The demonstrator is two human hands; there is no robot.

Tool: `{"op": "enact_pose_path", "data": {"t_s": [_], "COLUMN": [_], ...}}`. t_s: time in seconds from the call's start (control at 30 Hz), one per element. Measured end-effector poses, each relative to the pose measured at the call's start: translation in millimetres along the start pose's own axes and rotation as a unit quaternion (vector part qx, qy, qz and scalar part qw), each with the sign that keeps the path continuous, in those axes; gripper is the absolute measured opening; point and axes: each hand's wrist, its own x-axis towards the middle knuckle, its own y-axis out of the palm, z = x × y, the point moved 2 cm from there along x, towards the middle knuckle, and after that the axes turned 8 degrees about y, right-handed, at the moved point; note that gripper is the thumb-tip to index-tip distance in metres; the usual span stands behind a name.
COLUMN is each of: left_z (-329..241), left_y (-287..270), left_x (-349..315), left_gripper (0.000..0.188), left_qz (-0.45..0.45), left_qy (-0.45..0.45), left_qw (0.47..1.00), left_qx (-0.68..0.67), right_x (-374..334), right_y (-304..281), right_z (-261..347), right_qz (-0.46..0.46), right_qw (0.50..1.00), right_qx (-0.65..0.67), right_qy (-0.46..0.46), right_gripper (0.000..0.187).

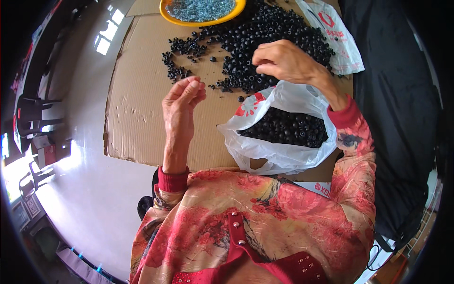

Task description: Manually assembling small black rubber or plastic components by inserting blue beads into them.

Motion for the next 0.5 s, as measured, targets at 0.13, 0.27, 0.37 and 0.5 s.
{"op": "enact_pose_path", "data": {"t_s": [0.13,0.27,0.37,0.5], "left_z": [23,33,35,32], "left_y": [-8,-9,-11,-6], "left_x": [-2,-3,2,7], "left_gripper": [0.017,0.018,0.019,0.019], "left_qz": [-0.01,-0.001,-0.003,-0.003], "left_qy": [-0.035,-0.072,-0.084,-0.087], "left_qw": [0.999,0.997,0.996,0.996], "left_qx": [0.039,0.04,0.029,0.012], "right_x": [48,83,97,96], "right_y": [39,74,90,88], "right_z": [-15,-21,-22,-32], "right_qz": [0.004,-0.025,0.007,0.015], "right_qw": [0.996,0.986,0.972,0.983], "right_qx": [-0.075,-0.13,-0.216,-0.155], "right_qy": [-0.05,-0.096,-0.089,-0.1], "right_gripper": [0.012,0.011,0.009,0.013]}}
